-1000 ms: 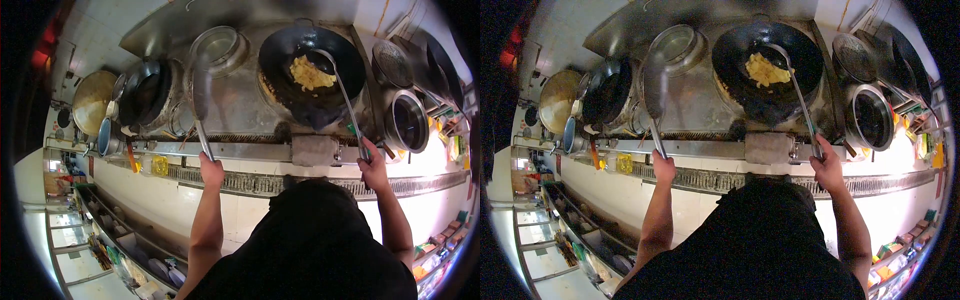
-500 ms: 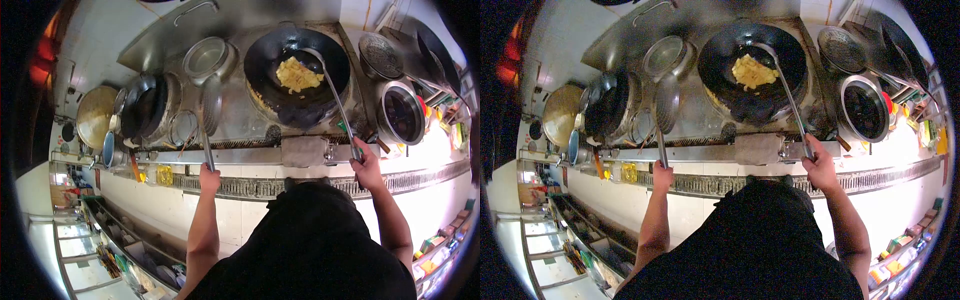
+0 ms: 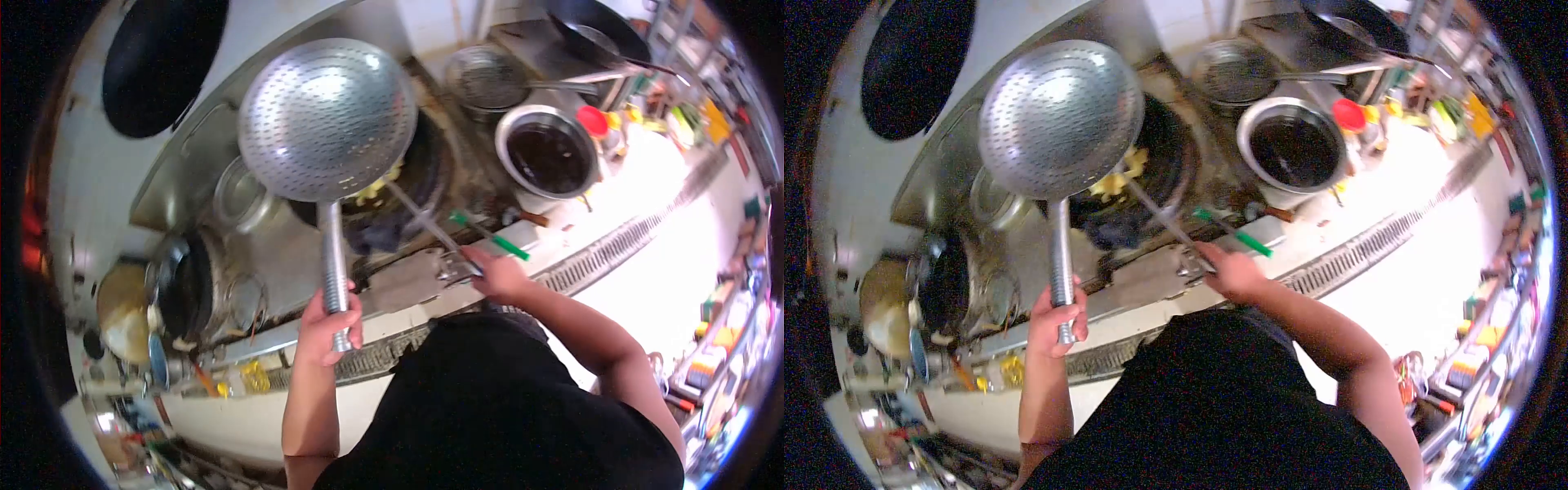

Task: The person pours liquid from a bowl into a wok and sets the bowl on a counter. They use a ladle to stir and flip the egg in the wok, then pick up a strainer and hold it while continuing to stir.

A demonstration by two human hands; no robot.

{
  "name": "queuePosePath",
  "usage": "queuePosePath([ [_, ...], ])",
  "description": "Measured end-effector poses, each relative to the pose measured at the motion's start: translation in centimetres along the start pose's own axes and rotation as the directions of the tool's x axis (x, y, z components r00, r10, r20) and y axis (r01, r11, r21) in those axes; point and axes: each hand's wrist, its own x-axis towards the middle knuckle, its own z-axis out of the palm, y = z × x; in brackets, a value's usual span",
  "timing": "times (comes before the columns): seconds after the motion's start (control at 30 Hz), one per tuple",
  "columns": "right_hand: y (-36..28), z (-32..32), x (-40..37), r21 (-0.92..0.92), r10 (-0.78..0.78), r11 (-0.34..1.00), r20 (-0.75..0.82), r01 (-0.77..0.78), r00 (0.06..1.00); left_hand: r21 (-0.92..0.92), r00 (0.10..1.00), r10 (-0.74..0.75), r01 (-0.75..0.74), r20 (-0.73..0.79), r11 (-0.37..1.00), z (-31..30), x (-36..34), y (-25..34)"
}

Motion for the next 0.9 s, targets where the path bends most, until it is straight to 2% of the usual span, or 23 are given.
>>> queuePosePath([
  [0.03, 0.0, -0.3, -0.1, 0.002, 0.035, 0.999, -0.026, -0.035, 0.999, 0.001, 0.988, -0.105, 0.105, 0.111, 0.994, 2.1, 1.6, -0.6],
  [0.07, 0.1, -0.3, -0.1, 0.006, 0.072, 0.997, 0.015, -0.072, 0.997, 0.016, 0.957, -0.202, 0.203, 0.207, 0.979, 4.2, 3.0, -1.2],
  [0.13, 0.4, -0.5, 0.5, 0.003, 0.098, 0.995, 0.045, -0.098, 0.994, 0.033, 0.886, -0.348, 0.356, 0.306, 0.934, 8.4, 6.4, -3.0],
  [0.2, 1.0, 0.0, 0.5, -0.035, 0.144, 0.989, 0.1, -0.141, 0.985, 0.022, 0.803, -0.429, 0.462, 0.414, 0.886, 12.0, 9.8, -6.4],
  [0.23, 3.9, 3.1, 1.9, -0.099, 0.092, 0.992, 0.128, -0.08, 0.988, 0.022, 0.784, -0.45, 0.488, 0.429, 0.872, 13.7, 11.1, -8.4],
  [0.27, 7.0, 5.8, 2.0, -0.119, -0.295, 0.951, -0.096, 0.284, 0.95, 0.022, 0.763, -0.472, 0.516, 0.443, 0.856, 15.5, 12.2, -10.5],
  [0.3, 8.9, 6.7, 2.1, -0.119, -0.286, 0.955, -0.11, 0.273, 0.952, 0.033, 0.765, -0.495, 0.531, 0.412, 0.847, 17.2, 13.2, -12.6],
  [0.4, 4.3, 14.1, 6.7, 0.252, -0.265, 0.926, -0.091, 0.28, 0.96, 0.052, 0.754, -0.535, 0.56, 0.382, 0.827, 21.6, 15.1, -18.2],
  [0.47, 6.8, 17.0, 7.5, 0.48, -0.264, 0.835, -0.083, 0.27, 0.961, 0.062, 0.745, -0.544, 0.568, 0.387, 0.821, 23.9, 15.3, -20.8],
  [0.57, 10.4, 20.6, 8.3, 0.763, -0.28, 0.603, -0.07, 0.232, 0.957, 0.268, 0.714, -0.663, 0.608, 0.225, 0.747, 26.5, 14.1, -23.0],
  [0.63, 13.0, 22.6, 8.9, 0.897, -0.302, 0.4, -0.065, 0.188, 0.951, 0.317, 0.704, -0.674, 0.601, 0.225, 0.733, 26.7, 15.1, -24.8],
  [0.67, 11.5, 19.1, 7.8, 0.943, -0.315, 0.291, -0.064, 0.161, 0.947, 0.358, 0.699, -0.68, 0.59, 0.222, 0.723, 27.1, 15.3, -24.5],
  [0.7, 9.5, 15.0, 5.8, 0.943, -0.313, 0.292, -0.064, 0.16, 0.948, 0.375, 0.729, -0.651, 0.554, 0.213, 0.743, 27.5, 15.7, -24.4],
  [0.73, 7.3, 10.9, 3.4, 0.739, -0.34, 0.597, -0.119, 0.312, 0.933, 0.374, 0.728, -0.651, 0.555, 0.215, 0.743, 27.6, 16.4, -24.4],
  [0.77, 6.1, 8.7, 1.9, 0.418, -0.386, 0.808, -0.156, 0.415, 0.909, 0.42, 0.703, -0.682, 0.567, 0.201, 0.709, 28.0, 16.8, -23.5],
  [0.8, 5.7, 8.2, 1.6, 0.417, -0.386, 0.81, -0.152, 0.413, 0.91, 0.464, 0.679, -0.71, 0.576, 0.186, 0.673, 28.3, 16.7, -22.3],
  [0.87, 5.0, 7.7, 1.4, 0.749, -0.215, 0.639, -0.047, 0.177, 0.975, 0.496, 0.666, -0.715, 0.557, 0.212, 0.666, 28.0, 16.2, -20.9],
  [0.9, 5.9, 9.2, 2.4, 0.747, -0.218, 0.641, -0.042, 0.176, 0.975, 0.577, 0.774, -0.597, 0.395, 0.21, 0.715, 27.5, 15.9, -20.8],
])
